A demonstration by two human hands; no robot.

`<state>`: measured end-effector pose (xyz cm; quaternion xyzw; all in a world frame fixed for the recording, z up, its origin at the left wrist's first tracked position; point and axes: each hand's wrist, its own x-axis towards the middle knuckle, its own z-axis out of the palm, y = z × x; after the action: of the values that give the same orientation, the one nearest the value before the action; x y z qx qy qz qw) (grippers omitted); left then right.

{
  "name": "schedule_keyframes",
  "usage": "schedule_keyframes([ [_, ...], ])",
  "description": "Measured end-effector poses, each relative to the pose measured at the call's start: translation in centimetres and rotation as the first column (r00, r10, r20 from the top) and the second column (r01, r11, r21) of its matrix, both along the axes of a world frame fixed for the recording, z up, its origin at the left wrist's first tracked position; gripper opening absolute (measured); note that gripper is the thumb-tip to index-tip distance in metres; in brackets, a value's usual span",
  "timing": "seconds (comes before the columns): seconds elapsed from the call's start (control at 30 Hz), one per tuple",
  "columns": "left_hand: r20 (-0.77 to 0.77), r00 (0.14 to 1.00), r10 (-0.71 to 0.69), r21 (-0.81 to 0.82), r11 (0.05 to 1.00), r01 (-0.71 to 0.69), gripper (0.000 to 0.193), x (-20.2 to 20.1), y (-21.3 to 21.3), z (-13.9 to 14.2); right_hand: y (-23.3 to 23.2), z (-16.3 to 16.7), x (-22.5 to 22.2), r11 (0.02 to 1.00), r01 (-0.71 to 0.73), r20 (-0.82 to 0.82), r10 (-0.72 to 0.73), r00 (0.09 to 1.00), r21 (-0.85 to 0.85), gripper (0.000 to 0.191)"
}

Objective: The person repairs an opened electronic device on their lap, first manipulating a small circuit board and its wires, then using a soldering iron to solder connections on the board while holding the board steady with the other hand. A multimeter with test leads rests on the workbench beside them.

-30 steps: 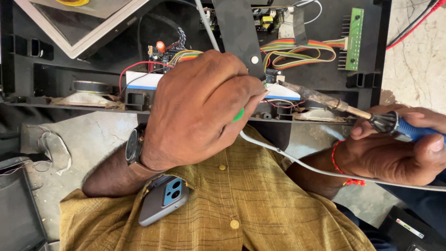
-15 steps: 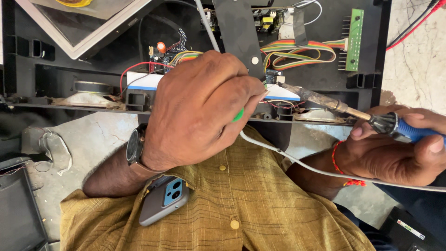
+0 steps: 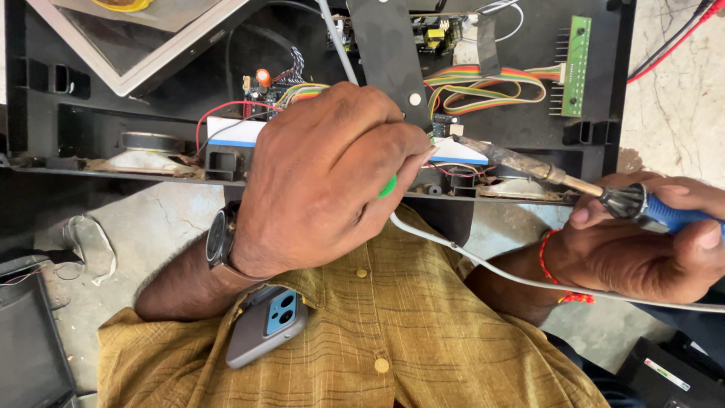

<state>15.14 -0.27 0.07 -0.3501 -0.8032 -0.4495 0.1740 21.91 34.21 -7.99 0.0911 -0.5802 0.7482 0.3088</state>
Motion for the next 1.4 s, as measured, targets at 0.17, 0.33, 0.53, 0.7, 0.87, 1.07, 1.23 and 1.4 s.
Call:
schedule_keyframes([
  [0.17, 0.006, 1.000, 0.005, -0.006, 1.000, -0.005, 0.021, 0.05, 0.07, 0.01, -0.09, 0.02, -0.09, 0.999, -0.028, -0.002, 0.028, 1.000, -0.025, 0.036],
  [0.33, 0.006, 1.000, -0.006, -0.009, 1.000, 0.007, 0.021, -0.02, 0.04, -0.03, -0.16, 0.13, -0.09, 1.000, 0.003, -0.007, -0.003, 1.000, 0.009, 0.036],
  [0.53, 0.004, 1.000, 0.000, -0.013, 1.000, 0.000, 0.022, -0.05, 0.05, -0.04, -0.38, 0.30, -0.11, 1.000, -0.001, -0.005, 0.001, 1.000, 0.013, 0.035],
  [0.7, 0.015, 0.999, -0.033, 0.010, 0.999, 0.033, 0.022, -0.05, -0.12, 0.04, -0.51, 0.33, -0.15, 1.000, 0.000, -0.007, 0.000, 1.000, -0.005, 0.037],
  [0.87, 0.015, 1.000, -0.006, -0.006, 1.000, 0.006, 0.022, -0.02, -0.02, 0.01, -0.34, 0.32, -0.16, 1.000, -0.001, -0.006, 0.000, 1.000, -0.004, 0.036],
  [1.07, 0.009, 1.000, -0.012, -0.009, 1.000, 0.012, 0.022, -0.04, -0.08, 0.03, 0.04, 0.22, -0.13, 0.999, -0.030, -0.005, 0.030, 1.000, -0.026, 0.037],
  [1.23, -0.015, 1.000, 0.006, -0.029, 1.000, -0.007, 0.021, -0.05, 0.06, -0.01, 0.17, 0.17, -0.09, 0.998, -0.049, 0.011, 0.049, 0.999, -0.033, 0.038],
  [1.4, -0.023, 1.000, -0.017, -0.033, 0.999, 0.016, 0.021, -0.11, -0.06, -0.13, 0.07, 0.18, -0.07, 0.998, -0.045, 0.007, 0.046, 0.999, -0.046, 0.037],
])
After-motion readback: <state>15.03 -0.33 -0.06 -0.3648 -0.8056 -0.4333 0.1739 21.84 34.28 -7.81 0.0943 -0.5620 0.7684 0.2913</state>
